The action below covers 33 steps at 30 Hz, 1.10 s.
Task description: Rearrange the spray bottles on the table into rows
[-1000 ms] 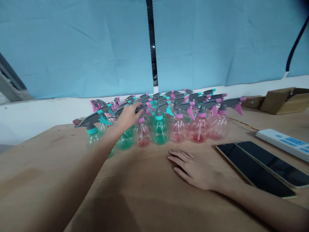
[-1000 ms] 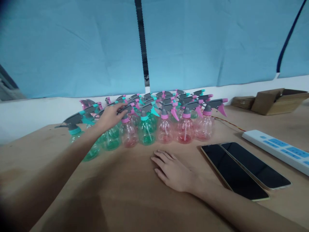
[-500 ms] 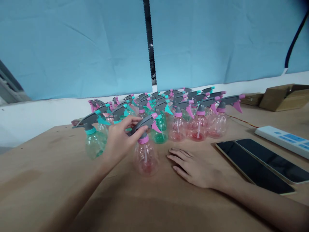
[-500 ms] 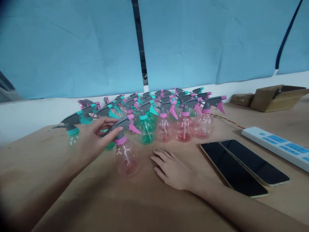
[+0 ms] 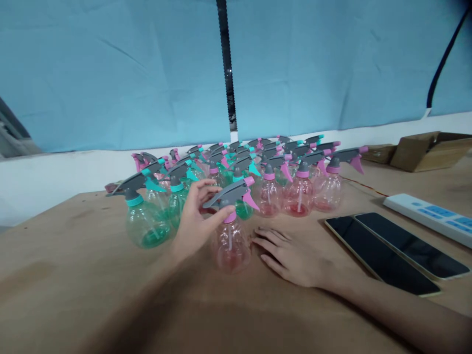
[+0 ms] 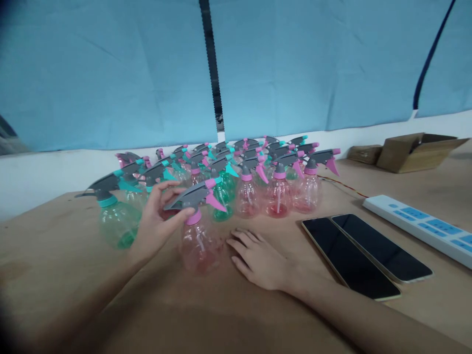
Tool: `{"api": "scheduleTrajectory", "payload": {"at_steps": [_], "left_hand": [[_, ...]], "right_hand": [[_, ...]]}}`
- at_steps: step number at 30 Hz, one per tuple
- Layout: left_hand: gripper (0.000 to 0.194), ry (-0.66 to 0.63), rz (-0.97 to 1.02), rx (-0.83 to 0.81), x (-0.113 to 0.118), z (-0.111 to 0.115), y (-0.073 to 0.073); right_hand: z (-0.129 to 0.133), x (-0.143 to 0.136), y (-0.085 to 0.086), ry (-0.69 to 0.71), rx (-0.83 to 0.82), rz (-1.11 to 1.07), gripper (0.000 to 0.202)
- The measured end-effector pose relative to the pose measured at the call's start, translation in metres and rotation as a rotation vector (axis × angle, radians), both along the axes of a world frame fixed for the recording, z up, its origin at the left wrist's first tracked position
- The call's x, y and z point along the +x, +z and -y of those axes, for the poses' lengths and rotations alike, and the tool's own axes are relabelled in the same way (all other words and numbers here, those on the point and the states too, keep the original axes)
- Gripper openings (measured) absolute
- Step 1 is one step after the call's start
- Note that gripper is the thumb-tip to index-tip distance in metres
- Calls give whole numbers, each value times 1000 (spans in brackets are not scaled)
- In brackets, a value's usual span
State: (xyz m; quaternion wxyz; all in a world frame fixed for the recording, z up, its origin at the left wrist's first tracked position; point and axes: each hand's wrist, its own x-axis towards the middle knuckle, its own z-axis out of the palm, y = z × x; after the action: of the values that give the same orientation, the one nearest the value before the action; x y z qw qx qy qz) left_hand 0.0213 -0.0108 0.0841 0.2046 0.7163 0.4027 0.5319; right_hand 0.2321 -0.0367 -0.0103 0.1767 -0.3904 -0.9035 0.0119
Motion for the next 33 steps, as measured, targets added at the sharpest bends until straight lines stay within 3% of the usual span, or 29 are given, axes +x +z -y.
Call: {"api": "scheduleTrajectory", "payload": {"at_steps": [5, 9, 13, 17, 22, 27, 33], "left_hand": [[69, -337, 122, -263, -9, -18, -19], [63, -576, -28, -478, -8, -30, -9], [66, -773, -56, -478, 4, -36, 6], [61, -705, -9, -525, 20, -26, 14], [47, -591, 134, -545, 36, -10, 12], [43, -400, 160, -491, 40, -14, 9], [41, -364, 131, -480, 41, -16, 8]], "right_hand": [[-1, 0, -1, 9, 1, -22, 41], [-2, 1, -2, 9, 7, -30, 41], [-1, 1, -1, 11, 30, -27, 40], [-1, 0, -2, 9, 26, -7, 40], [-1, 1, -4, 15, 17, -37, 40], [-1, 1, -4, 9, 3, -24, 40], [-1, 0, -5, 8, 8, -28, 40]]}}
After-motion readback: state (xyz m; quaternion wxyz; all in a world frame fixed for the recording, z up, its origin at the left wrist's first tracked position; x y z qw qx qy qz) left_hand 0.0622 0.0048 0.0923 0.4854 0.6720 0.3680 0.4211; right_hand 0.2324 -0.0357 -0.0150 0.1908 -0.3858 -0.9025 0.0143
